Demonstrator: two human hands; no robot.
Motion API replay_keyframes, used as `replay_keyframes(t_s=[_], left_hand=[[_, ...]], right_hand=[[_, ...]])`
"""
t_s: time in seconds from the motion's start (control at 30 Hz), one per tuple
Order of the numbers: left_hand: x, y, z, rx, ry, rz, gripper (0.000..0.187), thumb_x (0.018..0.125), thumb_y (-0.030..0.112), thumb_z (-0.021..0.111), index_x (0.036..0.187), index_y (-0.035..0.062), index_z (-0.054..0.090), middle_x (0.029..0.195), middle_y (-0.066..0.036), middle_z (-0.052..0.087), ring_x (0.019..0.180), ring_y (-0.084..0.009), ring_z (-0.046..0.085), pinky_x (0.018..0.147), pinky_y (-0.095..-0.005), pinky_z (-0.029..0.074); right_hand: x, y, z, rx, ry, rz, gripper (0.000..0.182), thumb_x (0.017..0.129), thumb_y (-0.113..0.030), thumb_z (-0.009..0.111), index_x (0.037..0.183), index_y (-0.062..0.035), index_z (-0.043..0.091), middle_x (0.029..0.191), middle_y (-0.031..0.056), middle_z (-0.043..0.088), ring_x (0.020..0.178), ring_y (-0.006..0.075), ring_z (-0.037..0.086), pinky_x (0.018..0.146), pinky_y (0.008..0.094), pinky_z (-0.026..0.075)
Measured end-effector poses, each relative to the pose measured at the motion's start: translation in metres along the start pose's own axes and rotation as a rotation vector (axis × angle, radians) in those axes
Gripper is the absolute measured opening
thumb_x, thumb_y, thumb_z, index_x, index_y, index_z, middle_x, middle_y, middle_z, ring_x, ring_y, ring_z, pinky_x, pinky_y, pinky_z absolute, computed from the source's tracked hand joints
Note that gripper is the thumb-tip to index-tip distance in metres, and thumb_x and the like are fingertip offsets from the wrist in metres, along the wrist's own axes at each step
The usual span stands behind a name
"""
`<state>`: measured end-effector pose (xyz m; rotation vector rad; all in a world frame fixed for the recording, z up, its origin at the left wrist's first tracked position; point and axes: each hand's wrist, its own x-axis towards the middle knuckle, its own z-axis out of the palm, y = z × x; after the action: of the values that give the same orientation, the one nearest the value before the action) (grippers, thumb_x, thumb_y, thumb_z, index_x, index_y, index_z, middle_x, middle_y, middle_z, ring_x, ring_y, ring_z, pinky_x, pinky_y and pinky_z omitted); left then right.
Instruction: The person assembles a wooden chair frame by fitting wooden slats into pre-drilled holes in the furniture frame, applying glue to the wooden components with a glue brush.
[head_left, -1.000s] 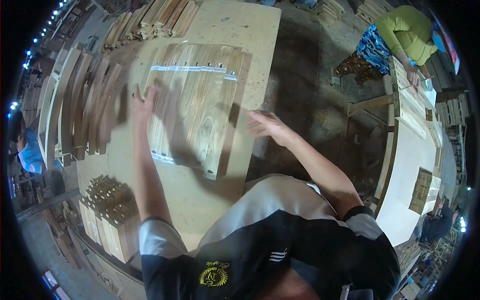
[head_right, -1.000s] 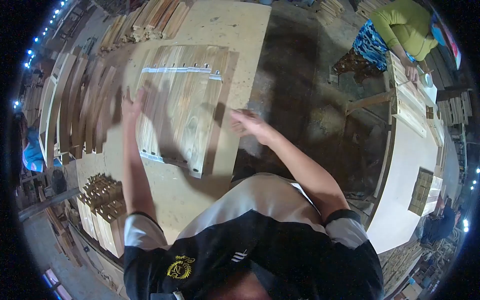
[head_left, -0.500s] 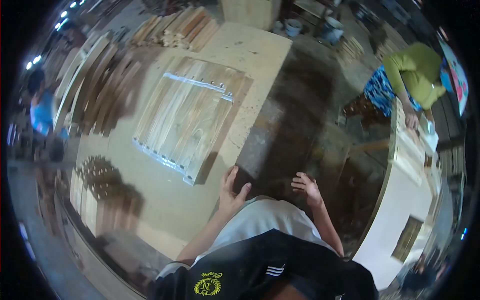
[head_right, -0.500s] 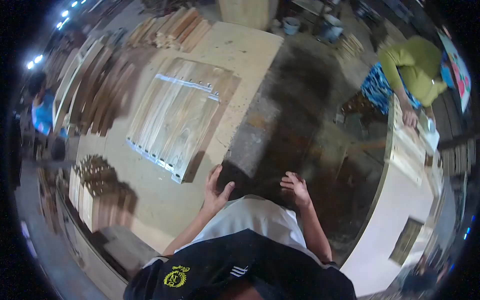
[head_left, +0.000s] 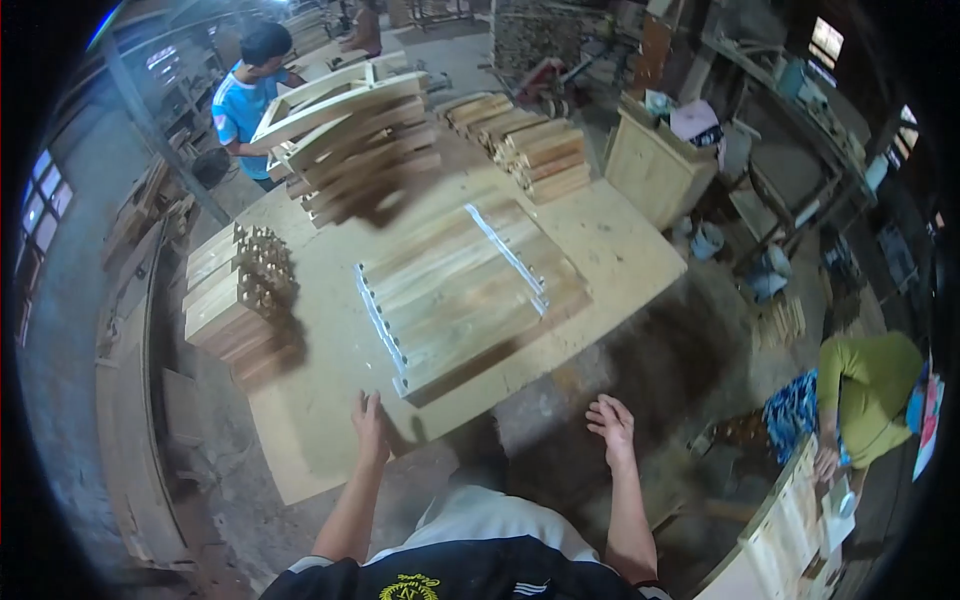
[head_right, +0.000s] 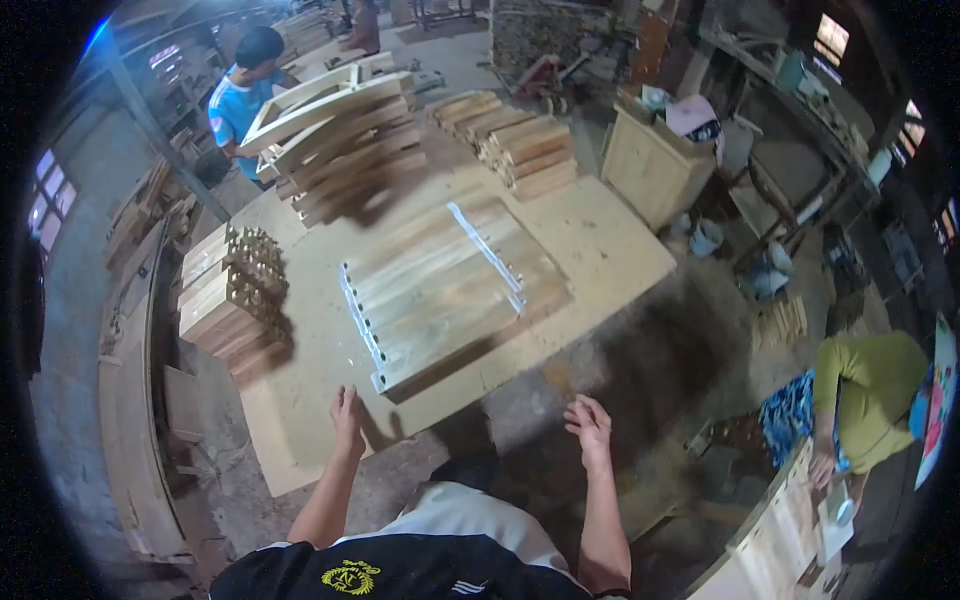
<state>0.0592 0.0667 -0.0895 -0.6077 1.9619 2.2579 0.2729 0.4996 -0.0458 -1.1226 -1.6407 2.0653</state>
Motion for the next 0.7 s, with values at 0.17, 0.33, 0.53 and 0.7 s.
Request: replay_keyframes(t_s=[0.17, 0.33, 0.53, 0.7], left_hand=[[0.000, 0.028, 0.039, -0.152, -0.042, -0.026, 0.042, 0.096, 0.027, 0.059, 0.129, 0.0006, 0.050, 0.104, -0.008, 0.056, 0.094, -0.0177, 0.055, 0.076, -0.0323, 0.045], [-0.020, 0.057, 0.092, -0.155, -0.199, -0.015, 0.032, 0.100, 0.030, 0.054, 0.117, 0.0034, 0.060, 0.094, -0.004, 0.064, 0.086, -0.0146, 0.063, 0.072, -0.0305, 0.052], [-0.034, 0.064, 0.110, -0.242, -0.238, 0.050, 0.036, 0.102, 0.030, 0.046, 0.118, -0.0011, 0.057, 0.115, -0.012, 0.059, 0.107, -0.0221, 0.057, 0.090, -0.0374, 0.045], [-0.028, 0.054, 0.095, -0.207, -0.278, -0.005, 0.052, 0.101, 0.036, 0.047, 0.134, -0.0038, 0.050, 0.127, -0.015, 0.056, 0.116, -0.0253, 0.053, 0.098, -0.0388, 0.040]], right_hand=[[0.118, -0.035, 0.070, -0.377, -0.048, -0.346, 0.046, 0.095, -0.029, 0.065, 0.130, -0.0011, 0.057, 0.119, 0.0141, 0.066, 0.109, 0.0240, 0.064, 0.090, 0.0340, 0.052], [0.186, -0.091, 0.119, -0.724, -0.007, -0.525, 0.073, 0.089, -0.049, 0.063, 0.140, -0.0003, 0.048, 0.142, 0.0270, 0.048, 0.132, 0.0403, 0.046, 0.111, 0.0439, 0.037], [0.242, -0.114, 0.145, -0.969, 0.010, -0.311, 0.078, 0.091, -0.057, 0.055, 0.145, -0.0026, 0.043, 0.148, 0.0255, 0.042, 0.139, 0.0406, 0.037, 0.114, 0.0440, 0.034], [0.251, -0.138, 0.140, -0.915, -0.164, -0.153, 0.076, 0.091, -0.063, 0.052, 0.139, -0.0043, 0.052, 0.144, 0.0228, 0.049, 0.136, 0.0376, 0.043, 0.112, 0.0423, 0.036]])
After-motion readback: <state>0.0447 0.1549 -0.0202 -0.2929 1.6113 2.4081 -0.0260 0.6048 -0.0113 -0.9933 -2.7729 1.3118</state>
